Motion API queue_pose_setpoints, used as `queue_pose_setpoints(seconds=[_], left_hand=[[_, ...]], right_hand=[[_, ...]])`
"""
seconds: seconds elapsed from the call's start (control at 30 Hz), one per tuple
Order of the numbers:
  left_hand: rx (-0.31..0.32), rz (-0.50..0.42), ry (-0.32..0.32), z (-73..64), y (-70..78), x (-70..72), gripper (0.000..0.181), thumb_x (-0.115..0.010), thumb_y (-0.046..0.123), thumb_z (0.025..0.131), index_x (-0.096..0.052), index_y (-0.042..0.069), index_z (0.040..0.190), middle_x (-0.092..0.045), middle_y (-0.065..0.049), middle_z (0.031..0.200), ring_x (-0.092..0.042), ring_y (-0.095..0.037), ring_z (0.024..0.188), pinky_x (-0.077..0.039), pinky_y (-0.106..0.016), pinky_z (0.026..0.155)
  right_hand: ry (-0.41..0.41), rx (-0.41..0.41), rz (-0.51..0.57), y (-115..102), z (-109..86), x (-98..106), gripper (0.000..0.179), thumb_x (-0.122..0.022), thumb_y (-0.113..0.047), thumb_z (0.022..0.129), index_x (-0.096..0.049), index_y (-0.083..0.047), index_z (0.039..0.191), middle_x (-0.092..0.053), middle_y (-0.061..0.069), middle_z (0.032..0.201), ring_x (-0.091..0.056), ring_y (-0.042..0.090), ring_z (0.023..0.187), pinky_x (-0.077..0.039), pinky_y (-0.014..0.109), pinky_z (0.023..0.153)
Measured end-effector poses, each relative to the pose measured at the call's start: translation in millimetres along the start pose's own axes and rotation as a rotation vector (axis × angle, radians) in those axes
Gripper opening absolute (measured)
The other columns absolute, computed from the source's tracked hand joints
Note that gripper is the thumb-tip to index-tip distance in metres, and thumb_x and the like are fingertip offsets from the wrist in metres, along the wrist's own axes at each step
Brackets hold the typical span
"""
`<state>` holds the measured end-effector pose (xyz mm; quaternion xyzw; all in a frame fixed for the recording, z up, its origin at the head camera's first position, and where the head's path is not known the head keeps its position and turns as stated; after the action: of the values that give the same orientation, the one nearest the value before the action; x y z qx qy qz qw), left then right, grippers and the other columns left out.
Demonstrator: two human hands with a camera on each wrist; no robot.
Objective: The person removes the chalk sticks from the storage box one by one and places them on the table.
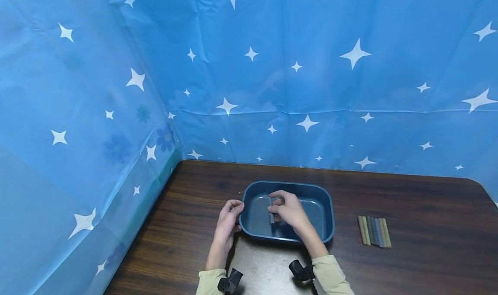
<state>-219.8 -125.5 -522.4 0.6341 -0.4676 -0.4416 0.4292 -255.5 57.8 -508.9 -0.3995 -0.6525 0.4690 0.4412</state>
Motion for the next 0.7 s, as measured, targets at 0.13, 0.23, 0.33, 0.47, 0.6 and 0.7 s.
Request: queue_pose_setpoints(seconds=[0.13, 0.23, 0.33, 0.47, 0.6, 0.7], left_hand=[[-0.003, 0.004, -0.001, -2.6, 3.2, -0.6, 0.02, -0.054, 0.011, 0.095, -0.051, -0.005, 0.107, -0.049, -0.003, 0.076, -0.044, -0.009, 0.056, -0.038, -0.02, 0.047], [-0.003, 0.002, -0.005, -2.0, 1.9, -0.5, 0.019, -0.054, 0.011, 0.095, -0.052, -0.004, 0.106, -0.049, -0.003, 0.075, -0.043, -0.009, 0.055, -0.038, -0.02, 0.047], [0.002, 0.016, 0.005, -0.2, -0.2, 0.8, 0.019, -0.055, 0.012, 0.094, -0.053, -0.002, 0.106, -0.051, -0.004, 0.079, -0.044, -0.011, 0.058, -0.039, -0.021, 0.047], [0.003, 0.018, 0.015, 7.3, -10.1, 2.8, 0.019, -0.057, 0.015, 0.094, -0.054, 0.0, 0.106, -0.052, -0.006, 0.081, -0.045, -0.013, 0.059, -0.039, -0.021, 0.047], [-0.004, 0.003, 0.006, 6.5, -8.5, 1.5, 0.019, -0.057, 0.015, 0.094, -0.053, 0.0, 0.105, -0.05, -0.004, 0.078, -0.044, -0.01, 0.056, -0.038, -0.02, 0.046], [0.001, 0.005, -0.001, 0.1, -0.6, 0.3, 0.019, -0.056, 0.013, 0.094, -0.052, -0.002, 0.106, -0.049, -0.003, 0.077, -0.042, -0.009, 0.054, -0.039, -0.02, 0.046]], right_hand=[[0.023, 0.012, -0.01, -5, -9.1, 29, 0.039, -0.06, -0.008, 0.093, -0.053, 0.001, 0.13, -0.06, 0.018, 0.109, -0.062, 0.028, 0.093, -0.056, 0.04, 0.071], [0.047, 0.032, -0.02, -11, -16.5, 49, 0.041, -0.06, -0.01, 0.093, -0.051, 0.0, 0.132, -0.059, 0.019, 0.113, -0.061, 0.031, 0.096, -0.055, 0.041, 0.074], [0.067, 0.047, -0.029, -15, -24.6, 66, 0.043, -0.06, -0.013, 0.094, -0.049, -0.001, 0.134, -0.057, 0.021, 0.116, -0.061, 0.033, 0.098, -0.055, 0.043, 0.076], [0.105, 0.061, -0.044, -18, -37.6, 89, 0.048, -0.06, -0.019, 0.095, -0.046, -0.001, 0.137, -0.055, 0.024, 0.121, -0.061, 0.032, 0.1, -0.054, 0.042, 0.077], [0.156, 0.069, -0.052, -16, -53.1, 111, 0.052, -0.06, -0.024, 0.096, -0.044, 0.0, 0.138, -0.053, 0.026, 0.126, -0.063, 0.024, 0.099, -0.054, 0.035, 0.076], [0.201, 0.065, -0.069, -11, -64.3, 130, 0.054, -0.059, -0.028, 0.096, -0.043, 0.001, 0.138, -0.053, 0.026, 0.127, -0.064, 0.013, 0.095, -0.054, 0.03, 0.074]])
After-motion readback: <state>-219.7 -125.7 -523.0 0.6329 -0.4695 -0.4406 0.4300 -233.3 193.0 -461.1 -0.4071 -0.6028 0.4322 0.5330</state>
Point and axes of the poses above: each hand's wrist, its own z-axis towards the middle knuckle, its own x-axis out of the back of the hand, y = z × x, the point moved 6 cm from there along z, towards the middle knuckle
